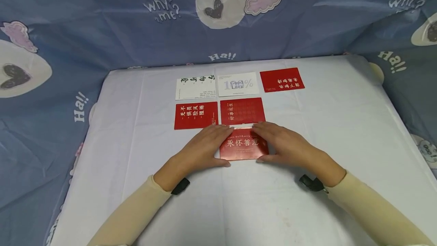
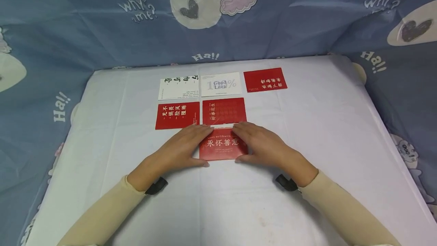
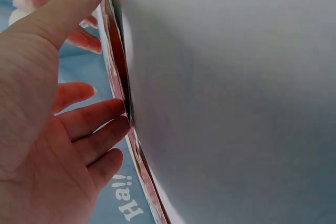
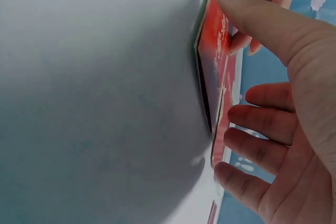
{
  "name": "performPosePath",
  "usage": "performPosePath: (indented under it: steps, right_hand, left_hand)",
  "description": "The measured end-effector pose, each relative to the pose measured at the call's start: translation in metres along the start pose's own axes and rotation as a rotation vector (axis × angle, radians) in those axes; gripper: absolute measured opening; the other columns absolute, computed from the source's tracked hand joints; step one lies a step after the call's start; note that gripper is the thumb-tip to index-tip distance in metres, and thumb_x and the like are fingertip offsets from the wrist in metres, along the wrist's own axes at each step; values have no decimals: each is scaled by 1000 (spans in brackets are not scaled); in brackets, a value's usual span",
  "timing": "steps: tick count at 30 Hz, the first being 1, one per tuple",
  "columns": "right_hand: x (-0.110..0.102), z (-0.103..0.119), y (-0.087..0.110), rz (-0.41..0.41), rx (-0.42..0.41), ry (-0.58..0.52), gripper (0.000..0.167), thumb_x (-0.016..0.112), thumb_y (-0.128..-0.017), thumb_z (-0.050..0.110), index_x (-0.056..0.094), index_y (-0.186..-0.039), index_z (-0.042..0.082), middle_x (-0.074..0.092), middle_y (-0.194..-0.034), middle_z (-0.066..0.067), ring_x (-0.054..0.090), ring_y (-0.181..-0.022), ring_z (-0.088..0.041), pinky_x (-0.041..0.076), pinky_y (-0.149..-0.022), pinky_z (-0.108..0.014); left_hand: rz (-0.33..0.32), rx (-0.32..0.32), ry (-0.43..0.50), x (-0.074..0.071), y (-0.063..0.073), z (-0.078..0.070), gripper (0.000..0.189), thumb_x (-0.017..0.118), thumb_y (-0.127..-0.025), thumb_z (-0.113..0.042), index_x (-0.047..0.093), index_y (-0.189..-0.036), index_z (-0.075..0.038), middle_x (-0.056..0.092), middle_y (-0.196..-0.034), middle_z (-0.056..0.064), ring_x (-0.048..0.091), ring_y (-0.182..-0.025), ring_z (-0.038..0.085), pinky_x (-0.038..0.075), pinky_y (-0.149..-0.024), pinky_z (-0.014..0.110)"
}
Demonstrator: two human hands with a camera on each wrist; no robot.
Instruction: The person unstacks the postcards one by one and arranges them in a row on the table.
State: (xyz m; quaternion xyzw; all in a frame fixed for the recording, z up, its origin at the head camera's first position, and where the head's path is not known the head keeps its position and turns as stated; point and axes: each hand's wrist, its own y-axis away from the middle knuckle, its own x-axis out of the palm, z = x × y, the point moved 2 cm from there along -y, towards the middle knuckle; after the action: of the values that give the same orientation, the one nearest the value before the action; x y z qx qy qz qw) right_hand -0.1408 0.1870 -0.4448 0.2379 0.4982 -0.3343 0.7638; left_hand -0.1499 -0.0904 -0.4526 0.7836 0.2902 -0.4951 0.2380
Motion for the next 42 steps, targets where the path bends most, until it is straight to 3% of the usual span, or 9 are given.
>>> performPosePath:
  steps: [23, 32, 42]
  right_hand:
    - [9, 1, 4, -30, -15, 15, 83, 89, -83, 38, 55, -149, 1, 57, -150, -15, 49, -142, -35, 46, -112, -53]
    - [10, -1, 4, -24, 5, 5, 89, 90, -81, 39, 51, -153, 3, 53, -153, -16, 46, -144, -35, 45, -112, -54]
    - [10, -2, 3, -25, 8, -13, 92, 92, -80, 39, 50, -153, 3, 54, -152, -14, 47, -143, -34, 43, -115, -53]
  left_hand:
    - [-5, 8, -87, 1, 1, -4, 88, 88, -83, -44, 52, -154, -8, 54, -154, 8, 47, -145, 26, 20, -127, 42]
    - [-24, -10, -5, 0, 1, -7, 94, 91, -81, -38, 46, -157, -8, 54, -152, 6, 47, -142, 24, 22, -127, 42]
    - [-42, -6, 19, 0, 1, -7, 96, 93, -80, -36, 44, -158, -10, 53, -151, 5, 45, -142, 25, 27, -125, 43]
